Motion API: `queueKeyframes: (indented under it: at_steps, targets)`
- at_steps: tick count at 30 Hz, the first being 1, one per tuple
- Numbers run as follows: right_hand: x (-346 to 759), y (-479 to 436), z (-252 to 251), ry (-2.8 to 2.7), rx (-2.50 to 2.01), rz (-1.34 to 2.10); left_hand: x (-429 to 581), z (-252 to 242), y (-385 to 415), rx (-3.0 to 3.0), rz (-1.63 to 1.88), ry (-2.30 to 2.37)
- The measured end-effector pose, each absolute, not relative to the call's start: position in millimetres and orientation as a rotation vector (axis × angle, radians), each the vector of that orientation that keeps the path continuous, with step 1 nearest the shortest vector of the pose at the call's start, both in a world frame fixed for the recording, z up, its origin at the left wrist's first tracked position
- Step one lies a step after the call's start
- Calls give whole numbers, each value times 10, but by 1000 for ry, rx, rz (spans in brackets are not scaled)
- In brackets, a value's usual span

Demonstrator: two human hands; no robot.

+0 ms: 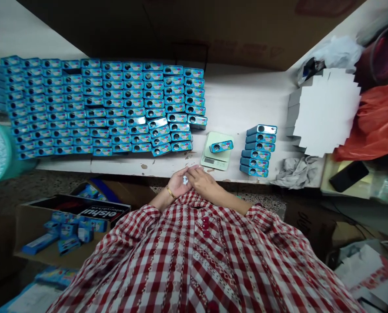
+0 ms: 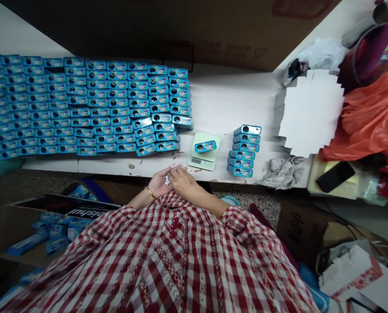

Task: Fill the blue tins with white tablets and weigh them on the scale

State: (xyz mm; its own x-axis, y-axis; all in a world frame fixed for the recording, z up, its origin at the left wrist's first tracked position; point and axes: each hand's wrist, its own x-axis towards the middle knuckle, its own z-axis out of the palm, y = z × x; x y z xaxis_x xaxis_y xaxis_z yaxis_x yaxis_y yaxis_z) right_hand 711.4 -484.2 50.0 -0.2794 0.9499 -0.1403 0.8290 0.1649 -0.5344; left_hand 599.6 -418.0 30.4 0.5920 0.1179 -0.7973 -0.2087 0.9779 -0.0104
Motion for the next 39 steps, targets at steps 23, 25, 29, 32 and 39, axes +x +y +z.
queueKeyframes:
  at_steps: [23,25,29,32,39]
  targets:
    - [8086,-4620,347,-1572,-1802,528,6559,466,-3867,-19,322,850]
    - [8162,-4615,314,-1581,-1846,517,6527,455,-3844,-14,334,870]
    - [8045,-4702,337,-1588,-1853,466,6415,397,-3883,-24,332,903]
    - [7691,-4780,434,-1793,-1769,569,6331,324,-3972,-51,308,915]
    - [7175,-4825,460,-2098,-1691,827,6084,245,-4142,-86,217,893]
